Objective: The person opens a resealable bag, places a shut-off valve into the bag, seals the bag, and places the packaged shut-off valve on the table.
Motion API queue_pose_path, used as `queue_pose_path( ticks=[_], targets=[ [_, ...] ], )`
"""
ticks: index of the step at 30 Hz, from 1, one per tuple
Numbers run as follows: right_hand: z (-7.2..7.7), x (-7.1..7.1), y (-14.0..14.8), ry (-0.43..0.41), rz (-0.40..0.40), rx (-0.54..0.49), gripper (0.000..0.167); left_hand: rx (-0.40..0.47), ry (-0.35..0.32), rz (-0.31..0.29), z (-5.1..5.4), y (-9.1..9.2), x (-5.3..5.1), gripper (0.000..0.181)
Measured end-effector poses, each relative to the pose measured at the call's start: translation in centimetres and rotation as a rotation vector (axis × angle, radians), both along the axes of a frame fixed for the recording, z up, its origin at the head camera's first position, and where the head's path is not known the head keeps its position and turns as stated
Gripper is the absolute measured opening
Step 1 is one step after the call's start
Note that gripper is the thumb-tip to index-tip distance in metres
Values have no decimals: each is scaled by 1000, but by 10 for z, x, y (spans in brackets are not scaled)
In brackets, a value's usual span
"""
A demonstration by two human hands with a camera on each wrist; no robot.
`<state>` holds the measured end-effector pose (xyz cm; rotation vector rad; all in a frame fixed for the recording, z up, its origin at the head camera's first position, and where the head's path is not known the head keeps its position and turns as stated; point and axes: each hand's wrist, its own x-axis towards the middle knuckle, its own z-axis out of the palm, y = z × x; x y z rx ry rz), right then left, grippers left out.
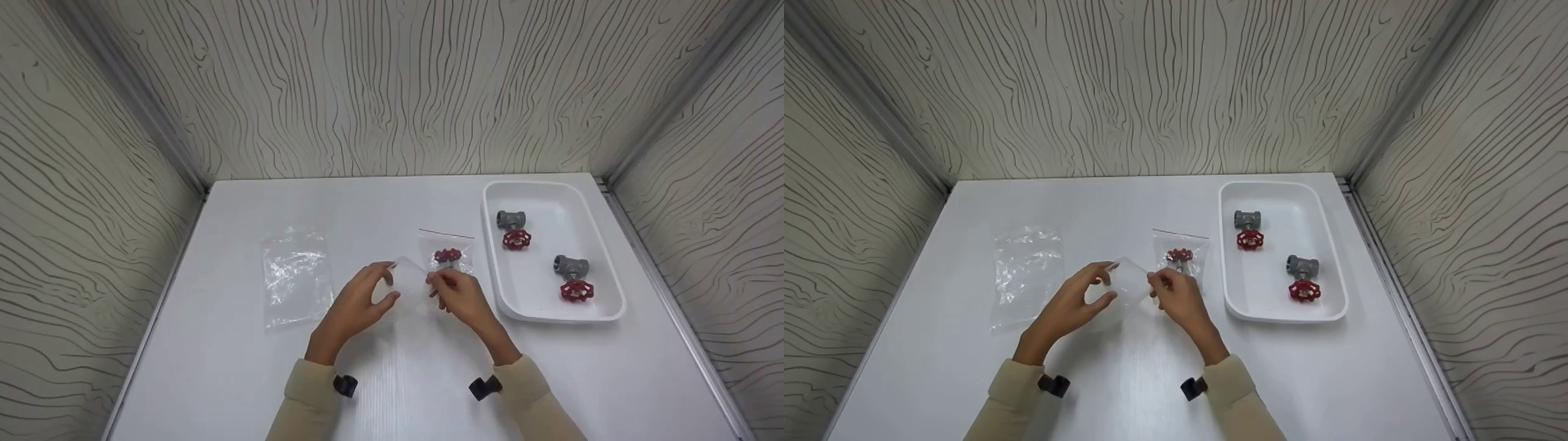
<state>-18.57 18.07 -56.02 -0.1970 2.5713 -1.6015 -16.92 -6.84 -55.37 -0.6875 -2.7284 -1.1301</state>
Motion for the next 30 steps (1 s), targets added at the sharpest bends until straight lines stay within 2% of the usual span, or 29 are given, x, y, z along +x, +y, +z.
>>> queue_pose_path(
  ticks=[7, 14, 17, 20, 26, 30],
  targets=[
    [12, -10, 9, 1, 10, 8, 19, -10, -22, 18, 0, 2, 0, 26],
    [24, -23, 20, 38, 31, 82, 25, -26, -8, 7, 0, 1, 0, 45],
    [27, -27, 25, 55, 39, 123, 26, -23, 0, -5, -1, 0, 0, 45],
    [30, -31, 31, 86, 34, 159, 26, -17, 12, -17, -1, 0, -1, 43],
    [35, -40, 44, 131, 14, 211, 24, -21, 23, -24, -3, -2, -1, 54],
    [38, -45, 53, 152, -7, 251, 22, -21, 27, -27, -3, -1, -2, 53]
  ],
)
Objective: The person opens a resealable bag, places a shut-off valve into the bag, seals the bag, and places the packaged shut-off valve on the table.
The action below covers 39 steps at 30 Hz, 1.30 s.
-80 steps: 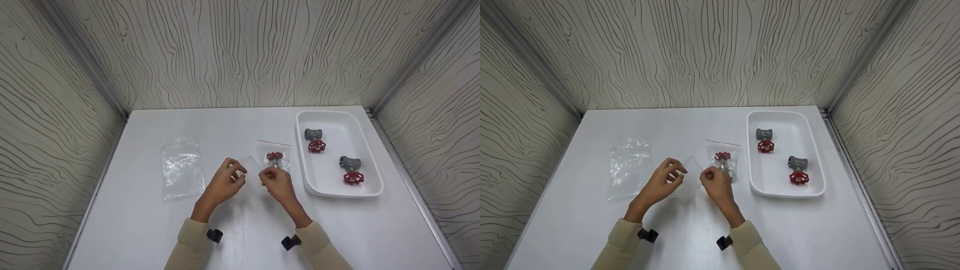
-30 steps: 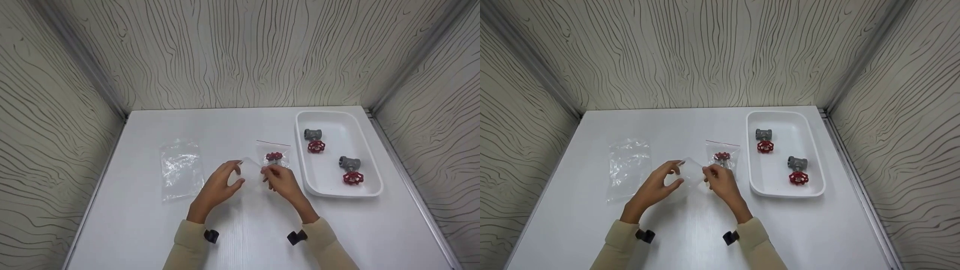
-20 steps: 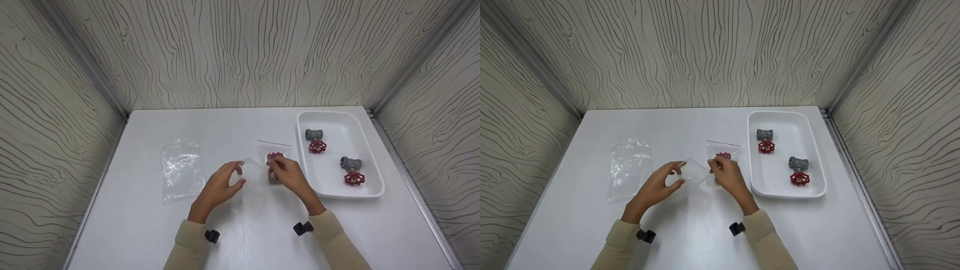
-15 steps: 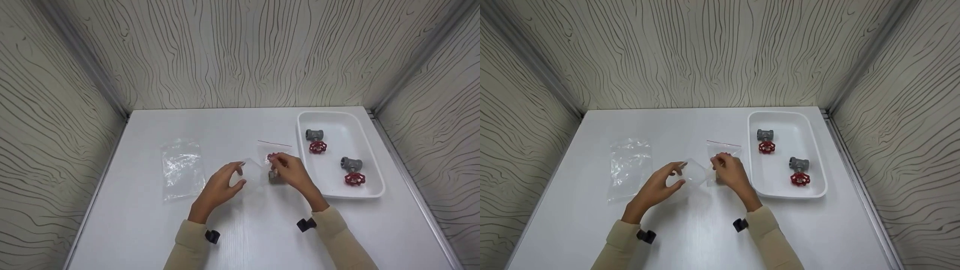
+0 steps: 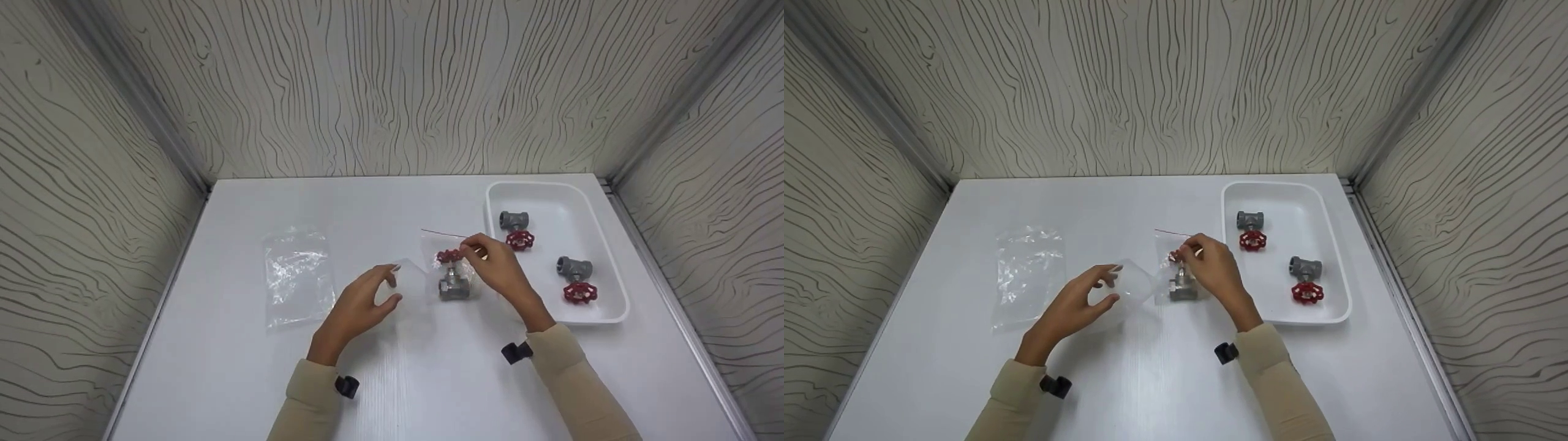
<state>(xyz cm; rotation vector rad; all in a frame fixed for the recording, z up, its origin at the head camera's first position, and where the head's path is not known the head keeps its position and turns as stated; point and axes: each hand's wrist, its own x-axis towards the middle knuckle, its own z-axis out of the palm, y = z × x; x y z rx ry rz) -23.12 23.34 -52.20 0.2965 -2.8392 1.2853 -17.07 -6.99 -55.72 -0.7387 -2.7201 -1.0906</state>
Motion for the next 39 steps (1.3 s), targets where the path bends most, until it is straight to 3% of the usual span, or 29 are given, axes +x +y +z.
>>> queue_pose_path(
  ticks=[12, 16, 27, 39],
  targets=[
    [8, -16, 32, 37, -38, 98, 26, -8, 0, 24, 0, 1, 1, 36],
    [9, -22, 41, 28, -52, 131, 30, -7, -8, 26, 0, 2, 1, 40],
    [11, -30, 61, 21, -82, 174, 36, -4, -16, 27, -3, 2, 0, 27],
    [6, -43, 77, 7, -119, 227, 34, -15, -7, 24, -3, 0, 1, 46]
  ],
)
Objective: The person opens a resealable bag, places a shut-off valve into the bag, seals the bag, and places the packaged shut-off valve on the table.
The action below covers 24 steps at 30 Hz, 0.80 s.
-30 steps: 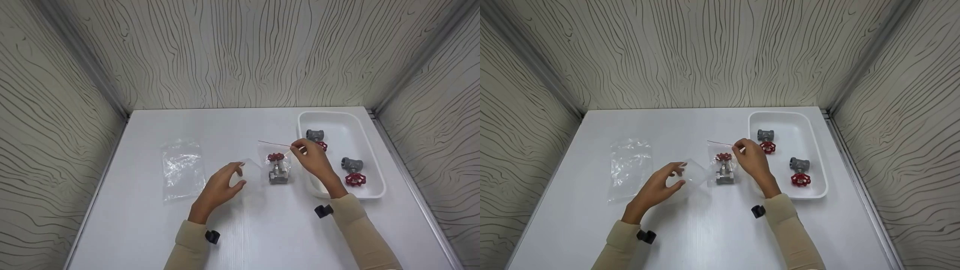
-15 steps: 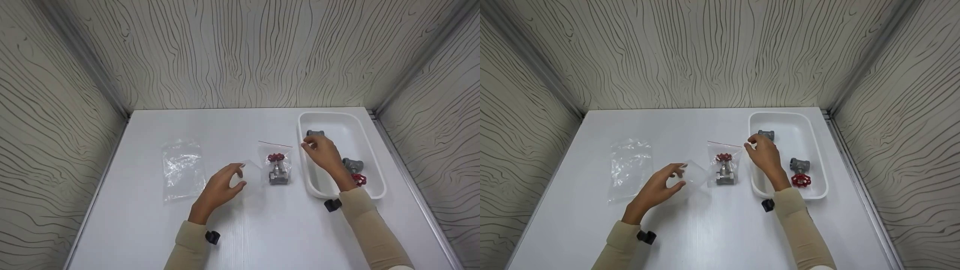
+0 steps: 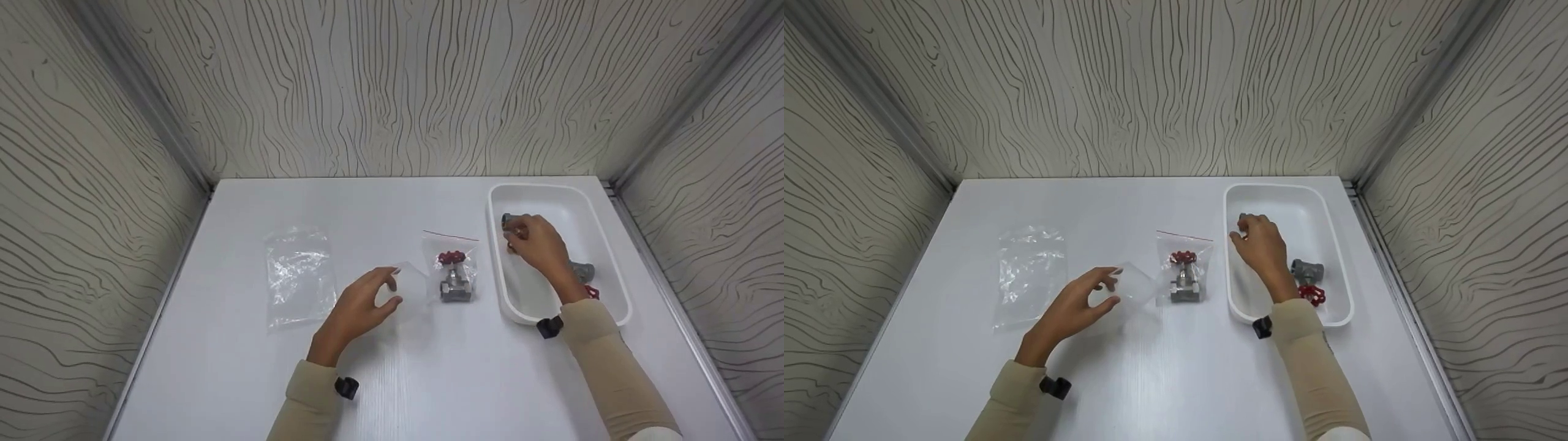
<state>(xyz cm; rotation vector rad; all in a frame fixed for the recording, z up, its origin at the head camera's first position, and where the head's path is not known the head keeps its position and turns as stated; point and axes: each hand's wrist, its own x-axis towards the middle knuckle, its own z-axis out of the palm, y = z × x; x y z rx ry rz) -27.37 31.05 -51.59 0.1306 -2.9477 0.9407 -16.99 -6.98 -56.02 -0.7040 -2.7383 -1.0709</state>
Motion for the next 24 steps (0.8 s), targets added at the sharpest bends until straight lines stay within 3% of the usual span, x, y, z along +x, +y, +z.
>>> queue_pose_path(
  ticks=[6, 13, 24],
  targets=[
    [-3, -8, 6, 4, -30, 45, 39, 0, -5, 0, 1, -1, 1, 52],
    [-9, -17, 13, -30, -39, 57, 45, 13, 3, -8, 1, -2, 2, 20],
    [-23, -30, 25, -89, -47, 53, 51, 16, -22, 3, 1, -3, 1, 17]
  ],
)
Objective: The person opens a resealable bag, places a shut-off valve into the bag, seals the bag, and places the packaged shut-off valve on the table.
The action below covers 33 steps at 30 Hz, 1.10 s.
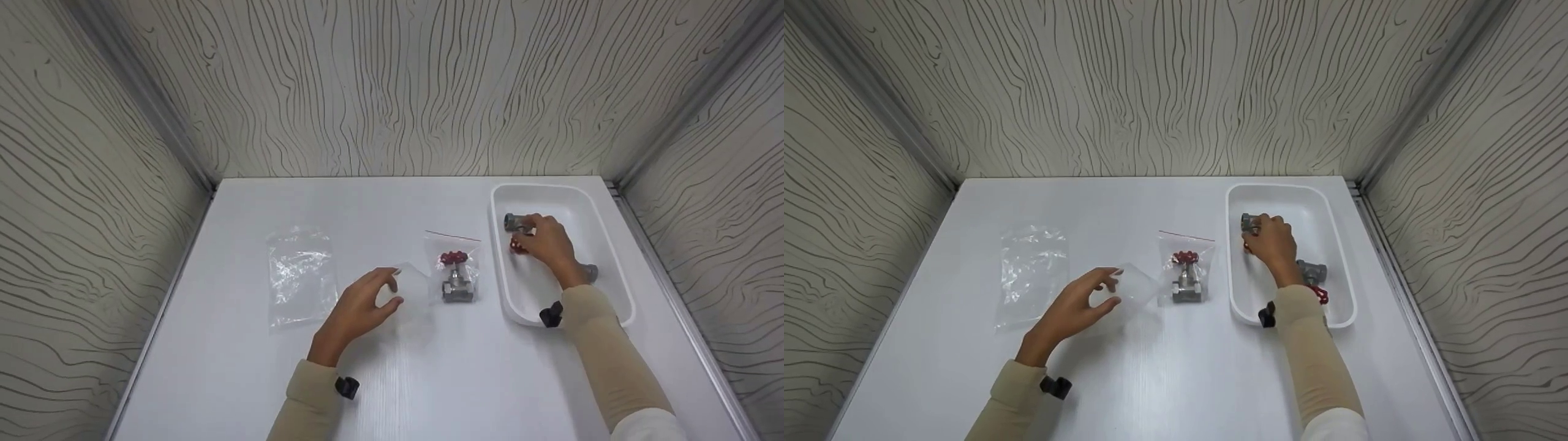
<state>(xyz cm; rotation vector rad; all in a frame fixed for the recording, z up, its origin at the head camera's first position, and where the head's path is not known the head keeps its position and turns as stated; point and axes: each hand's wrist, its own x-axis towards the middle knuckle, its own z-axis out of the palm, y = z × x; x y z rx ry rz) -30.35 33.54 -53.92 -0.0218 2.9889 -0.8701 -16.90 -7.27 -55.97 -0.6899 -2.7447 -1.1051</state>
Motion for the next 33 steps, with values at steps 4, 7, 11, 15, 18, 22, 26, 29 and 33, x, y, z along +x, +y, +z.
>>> queue_pose_path(
  ticks=[4, 7, 11, 15, 18, 22, 26, 29, 33],
  targets=[
    [-5, -5, 5, -50, -21, 25, 55, -9, 2, 1, 0, 0, 0, 17],
    [-8, -8, 8, -86, -32, 42, 59, -13, 5, 3, 0, -1, 0, 18],
    [-8, -12, 10, -125, -35, 48, 65, -14, 0, 10, 0, -1, -1, 17],
    [-8, -15, 13, -186, -41, 54, 72, -10, -1, 2, 0, -1, -1, 16],
    [-9, -19, 13, -242, -47, 61, 79, -10, -1, -6, 0, 0, -1, 15],
    [-13, -23, 12, -298, -48, 70, 87, -19, -14, 0, 0, 0, -1, 16],
    [-17, -24, 11, -327, -44, 75, 88, -20, -28, 9, 0, 0, -1, 16],
    [-20, -25, 10, -329, -45, 69, 74, -16, -25, 11, 0, -1, -1, 16],
    [-24, -25, 8, -313, -40, 71, 55, -8, -9, 7, 0, -1, -1, 17]
  ],
)
